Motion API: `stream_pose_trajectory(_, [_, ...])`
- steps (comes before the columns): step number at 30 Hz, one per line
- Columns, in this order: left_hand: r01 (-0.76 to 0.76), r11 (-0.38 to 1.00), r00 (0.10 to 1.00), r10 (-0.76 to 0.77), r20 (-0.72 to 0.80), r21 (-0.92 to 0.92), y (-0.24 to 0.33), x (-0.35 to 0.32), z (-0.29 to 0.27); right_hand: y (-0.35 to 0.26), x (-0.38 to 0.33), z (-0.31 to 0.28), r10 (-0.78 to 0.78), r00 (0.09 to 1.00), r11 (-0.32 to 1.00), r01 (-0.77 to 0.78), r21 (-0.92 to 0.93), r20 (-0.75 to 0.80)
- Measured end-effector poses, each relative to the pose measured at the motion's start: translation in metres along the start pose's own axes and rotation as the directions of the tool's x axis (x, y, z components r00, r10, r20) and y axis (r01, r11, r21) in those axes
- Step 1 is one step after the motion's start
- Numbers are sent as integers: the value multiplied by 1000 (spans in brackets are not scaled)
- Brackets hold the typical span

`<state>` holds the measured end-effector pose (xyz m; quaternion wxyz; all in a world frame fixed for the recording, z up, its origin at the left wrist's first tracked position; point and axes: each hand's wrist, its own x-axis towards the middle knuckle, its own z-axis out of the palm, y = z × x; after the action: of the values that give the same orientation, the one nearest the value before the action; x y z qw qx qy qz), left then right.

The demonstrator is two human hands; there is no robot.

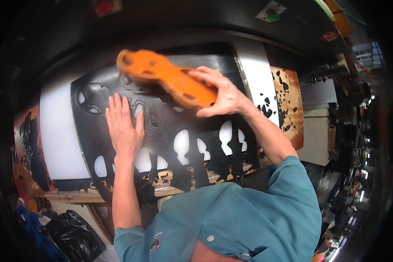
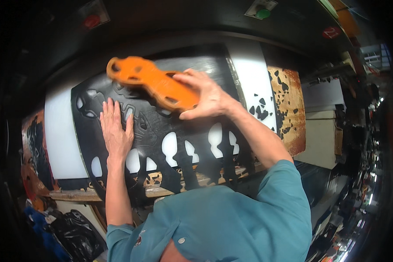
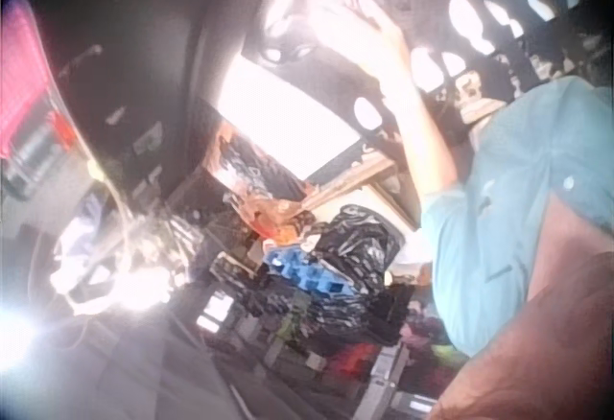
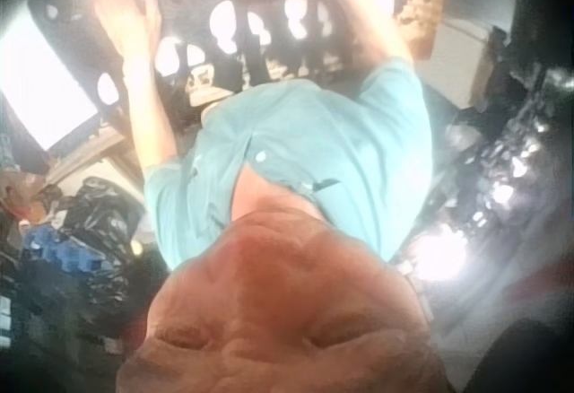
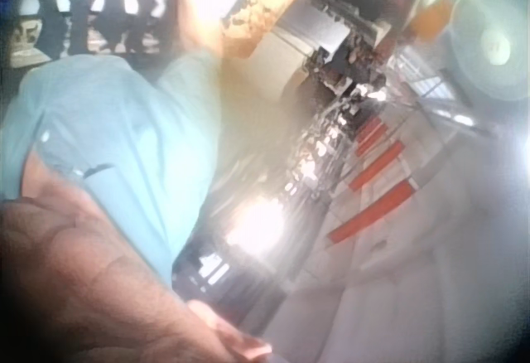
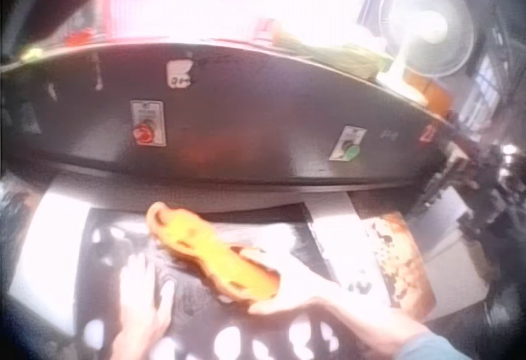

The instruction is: The person uses a wooden tool to press and separate a black patterned sheet from a backing, then peels off the cut-out shapes by hand. The person then handles a large black sheet, folding and unfolding it.

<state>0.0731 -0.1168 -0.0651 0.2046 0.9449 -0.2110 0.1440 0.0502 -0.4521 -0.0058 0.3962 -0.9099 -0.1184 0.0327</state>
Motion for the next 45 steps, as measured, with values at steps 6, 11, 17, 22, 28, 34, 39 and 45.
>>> stream_pose_trajectory(6, [-5, 1000, 999, 4, -44, -20, -1, -4, 6, 3, -52, -41, 45, 974, 992, -16, 128, -224])
stream_pose_trajectory(11, [22, 974, 993, -47, -107, -223, -6, 2, -3, -2, -134, -44, 245, 884, 948, -131, 290, -398])
stream_pose_trajectory(17, [459, 379, 803, -565, 192, -804, 11, -35, -58, 9, -205, -12, 365, 761, 851, -507, -139, -537])
stream_pose_trajectory(22, [576, -319, 546, -535, 645, -752, 39, -92, -106, 20, -218, -1, 326, 809, 751, -536, -386, -489])
stream_pose_trajectory(28, [472, -568, 493, -464, 736, -674, 60, -111, -106, 21, -216, -5, 338, 804, 737, -549, -394, -488])
stream_pose_trajectory(34, [427, -577, 539, -455, 709, -696, 61, -98, -86, 36, -223, -32, 424, 751, 873, -487, 8, -506])
stream_pose_trajectory(39, [361, -658, 559, -414, 718, -660, 58, -98, -79, 49, -211, -44, 356, 820, 738, -541, -404, -448])
stream_pose_trajectory(45, [336, -515, 689, -436, 578, -789, 57, -107, -58, 4, -152, -6, 74, 867, 919, -251, -305, -493])
